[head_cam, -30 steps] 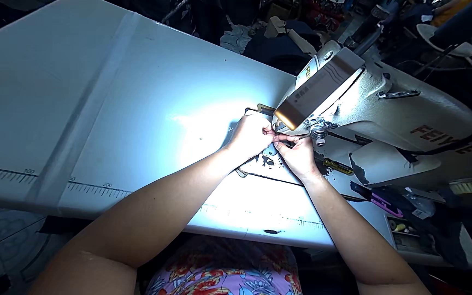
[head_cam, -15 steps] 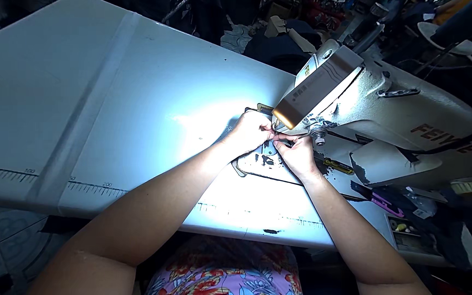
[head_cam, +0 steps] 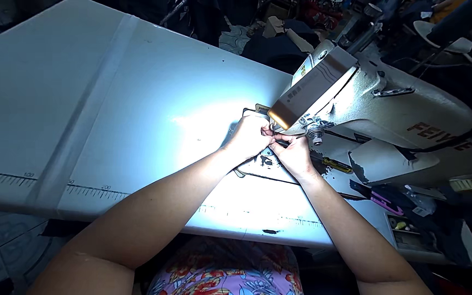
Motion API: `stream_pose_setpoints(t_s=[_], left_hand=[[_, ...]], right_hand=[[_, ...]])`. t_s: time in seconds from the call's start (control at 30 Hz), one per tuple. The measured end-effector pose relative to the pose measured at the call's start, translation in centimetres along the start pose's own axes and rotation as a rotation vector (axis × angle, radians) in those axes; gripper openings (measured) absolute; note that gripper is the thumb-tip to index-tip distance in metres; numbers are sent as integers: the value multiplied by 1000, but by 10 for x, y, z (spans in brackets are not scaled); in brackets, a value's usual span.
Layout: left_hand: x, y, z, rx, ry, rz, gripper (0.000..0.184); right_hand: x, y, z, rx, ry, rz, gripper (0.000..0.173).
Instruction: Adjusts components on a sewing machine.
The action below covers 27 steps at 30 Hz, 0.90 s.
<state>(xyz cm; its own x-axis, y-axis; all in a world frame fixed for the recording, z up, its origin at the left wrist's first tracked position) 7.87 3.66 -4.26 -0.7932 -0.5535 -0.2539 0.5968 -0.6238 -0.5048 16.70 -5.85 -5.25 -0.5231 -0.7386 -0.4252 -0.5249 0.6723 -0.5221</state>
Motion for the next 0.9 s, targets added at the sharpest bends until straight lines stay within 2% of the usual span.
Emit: stream_pose_setpoints(t_s=[0.1,0.33,0.5,0.6,0.7,0.8,0.9], left_hand=[[2,1,0,-5,6,85,15],[8,-3,-2,-47,-33,194,19],[9,-3,-2,-19,63,253,20],[9,-3,-4,14,67,270,18],[9,-3,-5,46,56,258,17],[9,-3,-3,85,73,264,22],[10,-3,-1,107,77,254,23]], right_hand=[[-1,0,1,-21,1,7,23],[0,0,6,-69,6,31,17],[0,-1,10,29,8,52,9],[0,-6,11,127,61,58,12],[-1,-21,-4,254,-28,69,20],[-3,-47,-15,402,-197,-43,15],[-5,-81,4,538,-146,-284,23]])
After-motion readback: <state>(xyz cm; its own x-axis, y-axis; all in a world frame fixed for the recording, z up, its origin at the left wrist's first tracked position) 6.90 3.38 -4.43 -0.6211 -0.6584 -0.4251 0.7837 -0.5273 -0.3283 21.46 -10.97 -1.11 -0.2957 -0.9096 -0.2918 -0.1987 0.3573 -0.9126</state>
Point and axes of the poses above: each hand's wrist, its own x-axis away from the middle knuckle, its own y-axis out of the palm, z = x × y, the point moved 9 cm from there along -x, towards the middle knuckle, and after that the axes turned 3 degrees about z, right-handed, at the moved point
